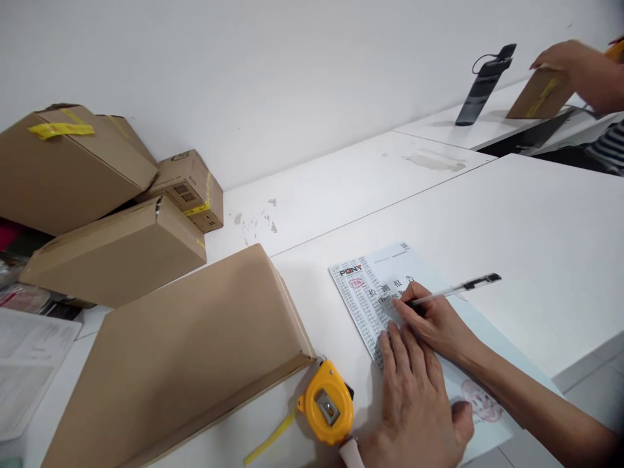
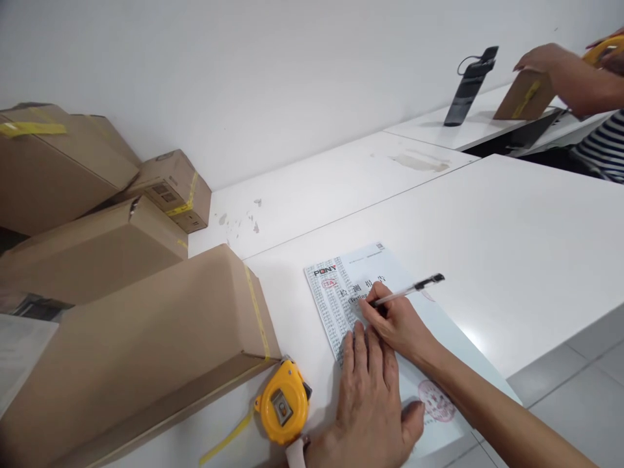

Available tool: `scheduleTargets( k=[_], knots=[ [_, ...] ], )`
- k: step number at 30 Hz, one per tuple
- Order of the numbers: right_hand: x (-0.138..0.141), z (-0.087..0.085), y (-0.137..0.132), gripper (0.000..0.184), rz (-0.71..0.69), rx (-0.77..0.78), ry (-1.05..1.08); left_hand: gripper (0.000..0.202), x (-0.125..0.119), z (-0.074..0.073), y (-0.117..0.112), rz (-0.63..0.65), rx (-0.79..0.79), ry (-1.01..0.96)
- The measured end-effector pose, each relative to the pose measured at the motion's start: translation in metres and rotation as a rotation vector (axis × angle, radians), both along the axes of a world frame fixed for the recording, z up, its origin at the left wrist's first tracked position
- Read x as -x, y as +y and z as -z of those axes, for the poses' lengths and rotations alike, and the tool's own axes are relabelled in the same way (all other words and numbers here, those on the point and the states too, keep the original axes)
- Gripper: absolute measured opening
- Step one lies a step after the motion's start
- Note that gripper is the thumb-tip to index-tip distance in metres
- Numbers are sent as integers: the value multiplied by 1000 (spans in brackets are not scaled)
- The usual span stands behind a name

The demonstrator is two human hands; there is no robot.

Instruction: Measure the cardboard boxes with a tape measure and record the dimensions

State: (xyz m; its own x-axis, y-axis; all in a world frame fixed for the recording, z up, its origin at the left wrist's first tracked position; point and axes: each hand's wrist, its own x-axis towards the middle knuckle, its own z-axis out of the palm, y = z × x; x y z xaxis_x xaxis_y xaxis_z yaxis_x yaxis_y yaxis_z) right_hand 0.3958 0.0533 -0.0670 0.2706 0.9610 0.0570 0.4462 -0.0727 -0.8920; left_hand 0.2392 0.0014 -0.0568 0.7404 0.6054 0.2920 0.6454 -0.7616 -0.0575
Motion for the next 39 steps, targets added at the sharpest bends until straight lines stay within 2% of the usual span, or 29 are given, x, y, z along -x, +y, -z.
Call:
scheduleTargets(
  k=[22,31,39],
  knots=[
    [2,-3,-2,30,-18,1,-34,77,1,-6,2,15,-41,22],
    [-1,0,-2,31,-26,2,-36,79,2,-3,-2,2,-26,21],
    [0,-3,-1,35,17,-1,-21,80,2,-3,0,-4,-49,7]
  ],
)
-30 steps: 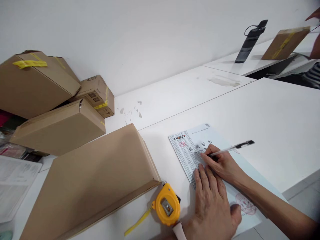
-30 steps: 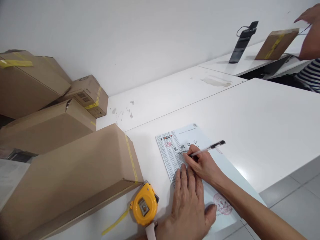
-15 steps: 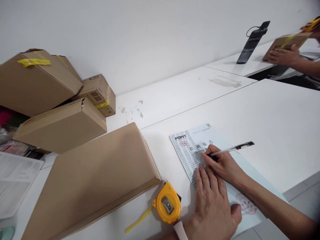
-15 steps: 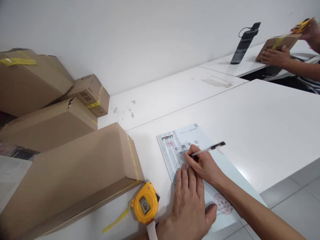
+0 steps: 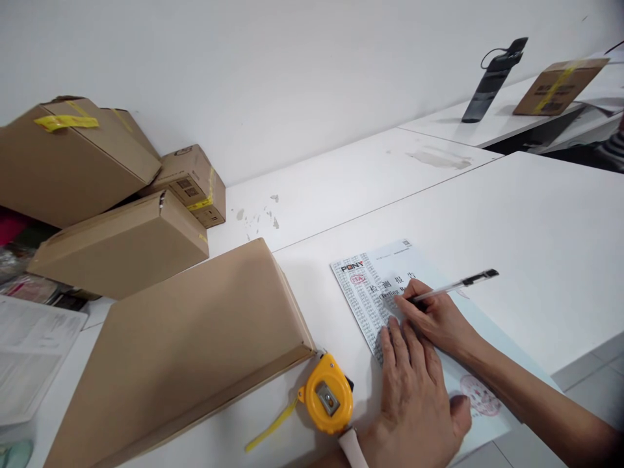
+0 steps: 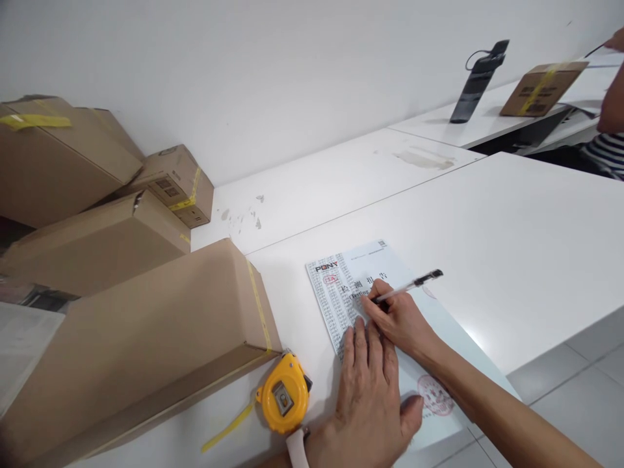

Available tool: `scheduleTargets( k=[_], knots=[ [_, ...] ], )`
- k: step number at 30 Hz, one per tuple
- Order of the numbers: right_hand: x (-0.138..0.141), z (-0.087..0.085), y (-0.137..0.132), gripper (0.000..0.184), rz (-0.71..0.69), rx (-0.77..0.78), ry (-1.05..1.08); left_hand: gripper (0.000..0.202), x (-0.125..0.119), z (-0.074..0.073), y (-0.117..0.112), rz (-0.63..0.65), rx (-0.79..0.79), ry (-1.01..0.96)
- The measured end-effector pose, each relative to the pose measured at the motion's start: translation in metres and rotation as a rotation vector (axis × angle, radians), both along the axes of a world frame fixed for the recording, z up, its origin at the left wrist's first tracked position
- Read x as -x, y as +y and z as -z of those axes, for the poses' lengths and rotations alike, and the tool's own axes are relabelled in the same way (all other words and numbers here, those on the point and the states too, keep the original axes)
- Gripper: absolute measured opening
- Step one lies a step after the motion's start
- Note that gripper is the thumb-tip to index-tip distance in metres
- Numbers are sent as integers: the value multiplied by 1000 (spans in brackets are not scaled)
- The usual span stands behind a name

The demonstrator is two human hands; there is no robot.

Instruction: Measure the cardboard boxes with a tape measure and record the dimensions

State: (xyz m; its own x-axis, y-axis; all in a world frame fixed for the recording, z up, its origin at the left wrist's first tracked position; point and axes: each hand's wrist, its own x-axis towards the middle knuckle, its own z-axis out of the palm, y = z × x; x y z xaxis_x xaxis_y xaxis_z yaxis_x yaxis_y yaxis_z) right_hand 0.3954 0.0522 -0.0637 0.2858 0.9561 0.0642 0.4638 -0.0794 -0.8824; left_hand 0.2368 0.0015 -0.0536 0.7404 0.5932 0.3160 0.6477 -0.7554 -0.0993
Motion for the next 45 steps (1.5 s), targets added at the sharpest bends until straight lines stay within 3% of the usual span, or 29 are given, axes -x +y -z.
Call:
scheduleTargets(
  k=[16,30,45],
  knots=[
    [2,-3,1,34,-5,0,-5,76,1,-5,0,15,20,22],
    [2,-6,0,37,19,12,-5,82,-4,4,0,9,44,11],
    [1,-4,0,32,19,14,-24,82,-3,1,1,11,53,3]
  ],
)
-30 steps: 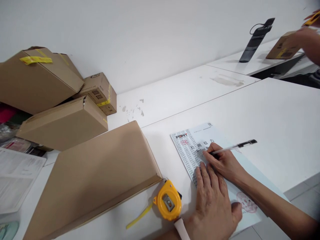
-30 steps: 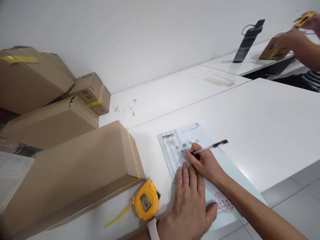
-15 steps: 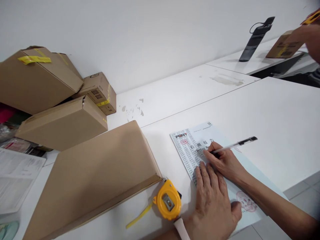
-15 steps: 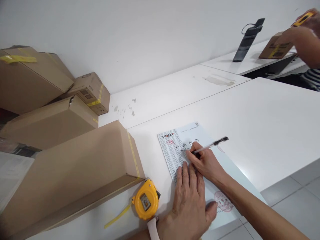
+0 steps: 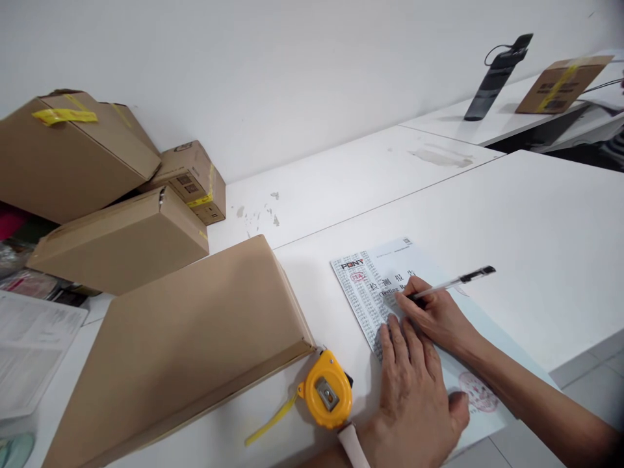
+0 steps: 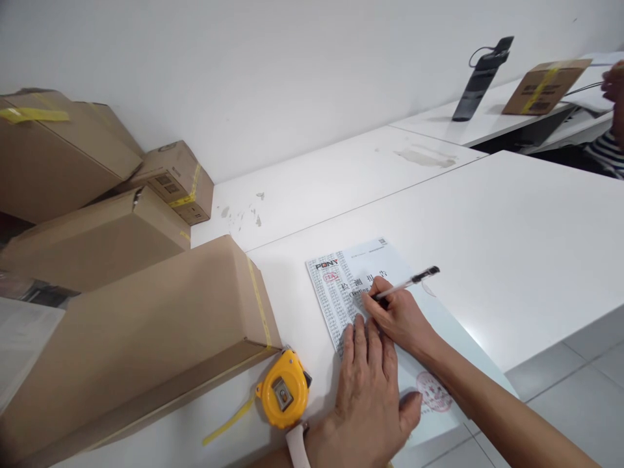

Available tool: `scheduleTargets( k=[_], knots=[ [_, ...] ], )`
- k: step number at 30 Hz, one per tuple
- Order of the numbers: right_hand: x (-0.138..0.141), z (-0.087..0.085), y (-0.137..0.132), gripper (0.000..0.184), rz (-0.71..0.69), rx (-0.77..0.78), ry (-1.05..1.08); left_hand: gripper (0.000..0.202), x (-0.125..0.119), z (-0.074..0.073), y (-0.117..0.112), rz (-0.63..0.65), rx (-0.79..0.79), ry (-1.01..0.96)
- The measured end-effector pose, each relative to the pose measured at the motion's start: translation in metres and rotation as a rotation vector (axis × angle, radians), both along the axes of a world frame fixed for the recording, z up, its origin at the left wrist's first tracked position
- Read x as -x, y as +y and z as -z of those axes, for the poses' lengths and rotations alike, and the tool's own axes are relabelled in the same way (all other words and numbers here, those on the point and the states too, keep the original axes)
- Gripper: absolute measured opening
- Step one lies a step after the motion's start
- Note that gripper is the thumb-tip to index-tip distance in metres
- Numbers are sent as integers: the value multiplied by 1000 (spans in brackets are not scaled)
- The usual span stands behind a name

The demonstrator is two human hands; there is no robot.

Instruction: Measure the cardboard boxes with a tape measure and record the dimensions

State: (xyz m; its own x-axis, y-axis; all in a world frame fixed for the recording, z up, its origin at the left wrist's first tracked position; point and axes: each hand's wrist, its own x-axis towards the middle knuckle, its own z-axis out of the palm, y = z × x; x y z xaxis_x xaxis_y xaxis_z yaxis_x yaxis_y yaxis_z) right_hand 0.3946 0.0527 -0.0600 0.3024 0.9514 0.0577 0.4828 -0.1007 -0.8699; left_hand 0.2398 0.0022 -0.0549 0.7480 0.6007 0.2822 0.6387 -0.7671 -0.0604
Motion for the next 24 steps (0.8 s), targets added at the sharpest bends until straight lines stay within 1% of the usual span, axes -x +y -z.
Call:
scheduleTargets(
  k=[11,15,24],
  knots=[
    [0,0,-1,30,-1,-1,-17,77,0,1,-1,-6,-12,-8],
    [0,0,-2,29,28,24,-2,78,0,1,0,1,8,-3],
    [0,0,0,29,19,-4,-52,78,0,2,1,6,28,-10]
  ],
)
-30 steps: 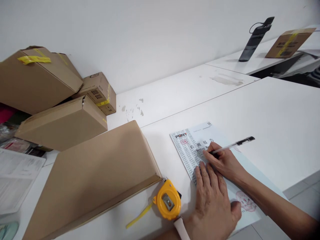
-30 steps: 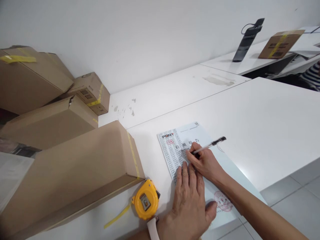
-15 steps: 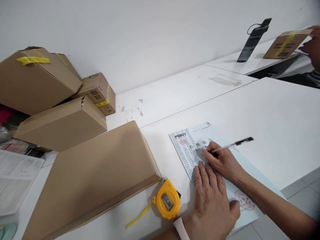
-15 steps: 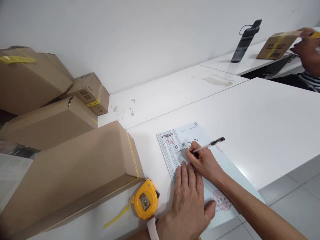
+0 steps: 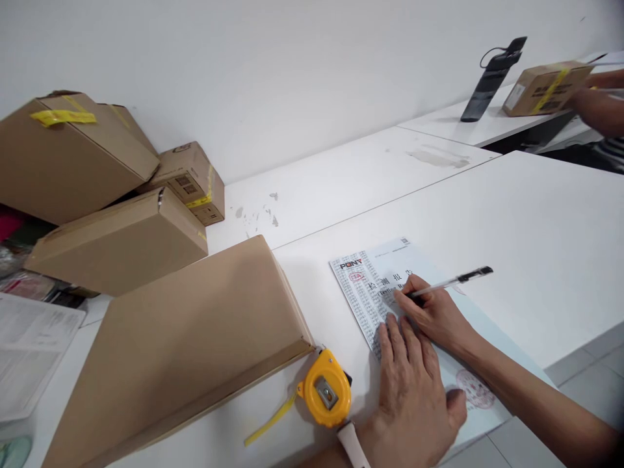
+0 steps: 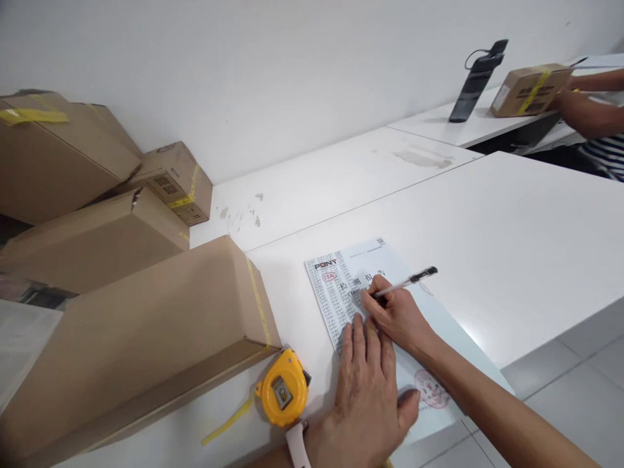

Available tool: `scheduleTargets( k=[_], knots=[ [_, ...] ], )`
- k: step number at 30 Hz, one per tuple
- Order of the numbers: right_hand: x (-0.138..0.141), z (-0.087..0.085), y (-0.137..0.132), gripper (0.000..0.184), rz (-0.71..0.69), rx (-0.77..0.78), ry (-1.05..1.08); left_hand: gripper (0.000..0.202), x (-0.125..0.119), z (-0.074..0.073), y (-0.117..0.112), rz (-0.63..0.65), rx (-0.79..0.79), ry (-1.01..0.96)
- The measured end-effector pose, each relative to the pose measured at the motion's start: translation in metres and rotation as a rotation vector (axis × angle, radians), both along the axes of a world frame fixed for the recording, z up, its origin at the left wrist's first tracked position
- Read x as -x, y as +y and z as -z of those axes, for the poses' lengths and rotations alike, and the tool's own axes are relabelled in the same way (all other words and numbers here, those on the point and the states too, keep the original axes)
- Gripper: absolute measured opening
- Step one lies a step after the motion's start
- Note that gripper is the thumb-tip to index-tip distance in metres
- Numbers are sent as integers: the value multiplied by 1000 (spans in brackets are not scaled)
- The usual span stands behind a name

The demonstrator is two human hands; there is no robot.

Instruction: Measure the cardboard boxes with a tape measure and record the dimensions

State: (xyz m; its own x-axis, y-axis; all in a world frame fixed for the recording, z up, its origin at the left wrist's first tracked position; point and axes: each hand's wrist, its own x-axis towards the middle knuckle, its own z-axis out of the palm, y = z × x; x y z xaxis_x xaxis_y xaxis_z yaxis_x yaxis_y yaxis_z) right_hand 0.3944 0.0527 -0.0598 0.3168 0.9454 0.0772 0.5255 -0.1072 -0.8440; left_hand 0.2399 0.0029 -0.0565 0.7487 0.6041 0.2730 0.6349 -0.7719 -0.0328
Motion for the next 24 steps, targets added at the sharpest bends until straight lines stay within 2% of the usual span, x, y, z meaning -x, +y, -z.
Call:
scheduleTargets(
  k=[24],
  knots=[
    [-1,0,0,30,21,-24,-35,77,1,0,-1,4,7,-30]
  ],
)
